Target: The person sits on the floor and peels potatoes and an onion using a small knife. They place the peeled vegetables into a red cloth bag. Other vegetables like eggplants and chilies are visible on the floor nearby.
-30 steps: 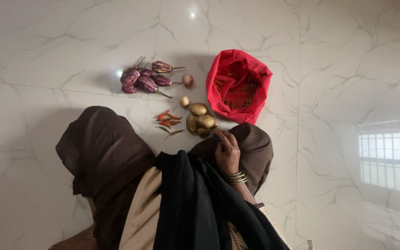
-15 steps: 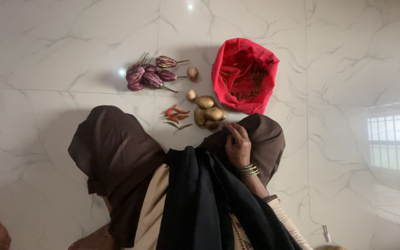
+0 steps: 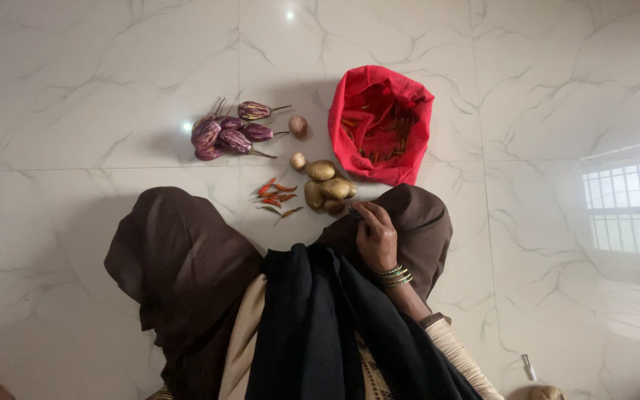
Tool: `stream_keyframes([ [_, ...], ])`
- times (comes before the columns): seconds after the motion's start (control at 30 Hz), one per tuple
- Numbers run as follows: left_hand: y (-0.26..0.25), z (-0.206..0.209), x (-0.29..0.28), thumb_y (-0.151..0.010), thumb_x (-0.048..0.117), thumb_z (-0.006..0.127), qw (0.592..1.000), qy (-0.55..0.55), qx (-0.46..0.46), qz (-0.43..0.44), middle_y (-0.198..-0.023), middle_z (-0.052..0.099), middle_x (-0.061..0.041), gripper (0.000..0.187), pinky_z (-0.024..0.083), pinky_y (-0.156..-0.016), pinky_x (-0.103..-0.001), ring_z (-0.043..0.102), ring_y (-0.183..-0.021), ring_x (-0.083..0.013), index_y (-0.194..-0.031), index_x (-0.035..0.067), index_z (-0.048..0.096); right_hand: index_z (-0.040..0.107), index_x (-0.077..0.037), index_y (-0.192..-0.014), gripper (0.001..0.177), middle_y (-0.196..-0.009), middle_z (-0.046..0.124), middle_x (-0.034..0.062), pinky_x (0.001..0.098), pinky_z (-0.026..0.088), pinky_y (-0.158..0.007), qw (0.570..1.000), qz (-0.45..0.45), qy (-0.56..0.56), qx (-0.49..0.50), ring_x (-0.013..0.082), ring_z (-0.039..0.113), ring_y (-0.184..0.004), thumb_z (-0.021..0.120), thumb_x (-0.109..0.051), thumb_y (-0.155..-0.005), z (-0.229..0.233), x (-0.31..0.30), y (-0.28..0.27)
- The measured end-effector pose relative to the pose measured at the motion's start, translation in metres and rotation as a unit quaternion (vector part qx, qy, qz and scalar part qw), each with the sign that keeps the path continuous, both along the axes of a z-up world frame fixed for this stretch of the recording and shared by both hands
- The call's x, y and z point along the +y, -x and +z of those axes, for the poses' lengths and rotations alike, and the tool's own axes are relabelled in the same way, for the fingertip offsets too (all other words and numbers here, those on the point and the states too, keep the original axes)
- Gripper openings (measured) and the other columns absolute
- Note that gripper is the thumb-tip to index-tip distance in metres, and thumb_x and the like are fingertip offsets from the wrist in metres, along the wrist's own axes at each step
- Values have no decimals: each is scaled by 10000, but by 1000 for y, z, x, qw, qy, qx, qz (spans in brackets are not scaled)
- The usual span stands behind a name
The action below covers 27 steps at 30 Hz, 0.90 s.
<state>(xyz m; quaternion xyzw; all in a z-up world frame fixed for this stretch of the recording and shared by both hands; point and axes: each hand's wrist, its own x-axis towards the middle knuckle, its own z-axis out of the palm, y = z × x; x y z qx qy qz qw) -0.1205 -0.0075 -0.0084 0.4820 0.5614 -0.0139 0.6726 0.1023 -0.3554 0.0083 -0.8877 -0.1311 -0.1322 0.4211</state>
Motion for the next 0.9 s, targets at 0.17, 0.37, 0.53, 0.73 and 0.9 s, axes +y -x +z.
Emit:
stream_keyframes([
  [0.17, -50, 67, -23, -934, 385, 639, 961, -184, -133, -160, -1528, 490, -198, 732, 411, -1133, -438, 495, -1397, -352, -1521, 30, 384, 721, -58, -1181, 391, -1173, 705, 144, 373, 573, -907, 999, 4, -29, 15, 320, 702, -1069, 609, 96, -840, 3, 7, -6],
  [0.37, -188, 84, -110, -953, 426, 659, 824, -237, -289, -425, -1343, 689, -135, 495, 533, -1039, -426, 666, -1256, -264, -1289, 63, 661, 720, -35, -1157, 300, -1121, 736, 139, 338, 575, -885, 989, -67, -132, 27, 252, 734, -1026, 639, 72, -889, -15, 3, -45],
  [0.53, -362, 0, -209, -963, 285, 675, 718, -390, -325, -476, -1084, 736, -103, 262, 572, -862, -412, 700, -921, -279, -1071, 54, 738, 716, 9, -1192, 270, -1125, 745, 123, 306, 578, -925, 967, -118, -224, 39, 176, 723, -1026, 641, 44, -935, -59, -18, -112],
  [0.73, -498, -118, -273, -872, 109, 634, 521, -625, -209, -542, -1041, 683, -123, 147, 539, -868, -448, 652, -1008, -319, -996, 97, 712, 718, 25, -1226, 299, -1089, 762, 118, 288, 553, -910, 923, -185, -303, 146, 145, 693, -991, 687, 24, -928, -104, -29, -135],
  [0.9, -530, -165, -282, -882, 122, 589, 460, -654, -207, -564, -1037, 687, -129, 180, 518, -856, -480, 646, -1021, -312, -1027, 102, 693, 702, 10, -1222, 298, -1124, 759, 89, 268, 553, -930, 922, -151, -319, 158, 128, 706, -1025, 667, 3, -927, -102, -23, -126],
])
